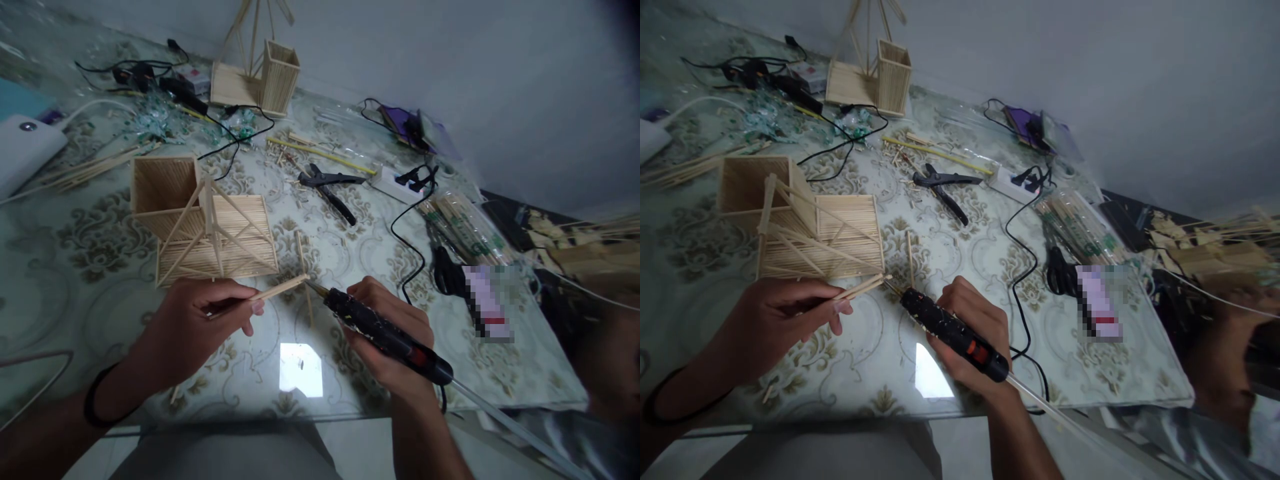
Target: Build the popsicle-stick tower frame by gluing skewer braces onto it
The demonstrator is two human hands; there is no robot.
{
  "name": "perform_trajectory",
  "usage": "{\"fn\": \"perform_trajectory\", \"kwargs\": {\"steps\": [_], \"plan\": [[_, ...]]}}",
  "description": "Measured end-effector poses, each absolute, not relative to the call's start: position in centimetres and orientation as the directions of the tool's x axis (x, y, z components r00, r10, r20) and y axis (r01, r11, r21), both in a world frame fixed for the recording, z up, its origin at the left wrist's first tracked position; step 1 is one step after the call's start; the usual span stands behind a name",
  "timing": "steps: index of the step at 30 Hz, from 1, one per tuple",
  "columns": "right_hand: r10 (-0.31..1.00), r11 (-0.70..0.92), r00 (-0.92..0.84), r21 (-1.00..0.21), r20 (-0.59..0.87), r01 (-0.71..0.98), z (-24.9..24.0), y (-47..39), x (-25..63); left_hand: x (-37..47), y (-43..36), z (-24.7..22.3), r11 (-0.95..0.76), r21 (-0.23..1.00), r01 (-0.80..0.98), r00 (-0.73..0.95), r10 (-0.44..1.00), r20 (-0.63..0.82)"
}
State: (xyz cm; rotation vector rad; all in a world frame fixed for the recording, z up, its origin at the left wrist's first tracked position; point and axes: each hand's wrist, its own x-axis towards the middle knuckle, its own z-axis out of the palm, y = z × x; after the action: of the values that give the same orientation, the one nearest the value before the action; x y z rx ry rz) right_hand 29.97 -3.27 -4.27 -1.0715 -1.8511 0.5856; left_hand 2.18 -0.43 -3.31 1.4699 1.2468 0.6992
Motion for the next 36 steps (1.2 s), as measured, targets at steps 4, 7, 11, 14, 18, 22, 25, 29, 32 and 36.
{"fn": "perform_trajectory", "kwargs": {"steps": [4, 7, 11, 14, 18, 22, 25, 29, 32, 36], "plan": [[0.856, 0.516, -0.227, -0.737, 0.465, 0.437, -4.4, -3.3, 30.1, 2.2, -0.5, -3.3, 0.086, 0.939, 0.332, 0.287, 0.939, -0.188], [0.859, 0.51, -0.213, -0.739, 0.466, 0.44, -4.5, -3.4, 30.3, 2.2, -0.5, -3.3, 0.08, 0.938, 0.336, 0.284, 0.941, -0.182], [0.86, 0.509, -0.207, -0.746, 0.467, 0.43, -4.7, -3.4, 30.4, 2.2, -0.5, -3.3, 0.073, 0.934, 0.35, 0.29, 0.94, -0.182], [0.864, 0.502, -0.208, -0.75, 0.459, 0.43, -4.7, -3.4, 30.5, 2.2, -0.4, -3.2, 0.069, 0.93, 0.361, 0.29, 0.939, -0.183], [0.859, 0.51, -0.221, -0.738, 0.462, 0.442, -4.5, -3.4, 30.6, 2.1, -0.4, -3.2, 0.077, 0.932, 0.355, 0.279, 0.942, -0.184], [0.873, 0.484, -0.207, -0.739, 0.441, 0.468, -4.5, -3.5, 30.8, 2.1, -0.5, -3.5, 0.054, 0.935, 0.352, 0.275, 0.948, -0.158], [0.876, 0.481, -0.21, -0.744, 0.435, 0.464, -4.6, -3.6, 30.9, 2.1, -0.5, -3.6, 0.049, 0.935, 0.35, 0.286, 0.946, -0.156], [0.889, 0.453, -0.199, -0.721, 0.413, 0.524, -4.0, -3.7, 31.2, 2.0, -0.4, -3.6, 0.047, 0.939, 0.341, 0.29, 0.945, -0.153], [0.916, 0.36, -0.129, -0.632, 0.381, 0.687, -3.5, -3.5, 32.3, 1.9, -0.3, -3.5, 0.08, 0.943, 0.324, 0.309, 0.933, -0.185], [0.942, 0.198, -0.021, -0.502, 0.336, 0.842, -4.9, -2.4, 35.8, 1.9, -0.1, -3.6, 0.187, 0.959, 0.214, 0.369, 0.893, -0.257]]}}
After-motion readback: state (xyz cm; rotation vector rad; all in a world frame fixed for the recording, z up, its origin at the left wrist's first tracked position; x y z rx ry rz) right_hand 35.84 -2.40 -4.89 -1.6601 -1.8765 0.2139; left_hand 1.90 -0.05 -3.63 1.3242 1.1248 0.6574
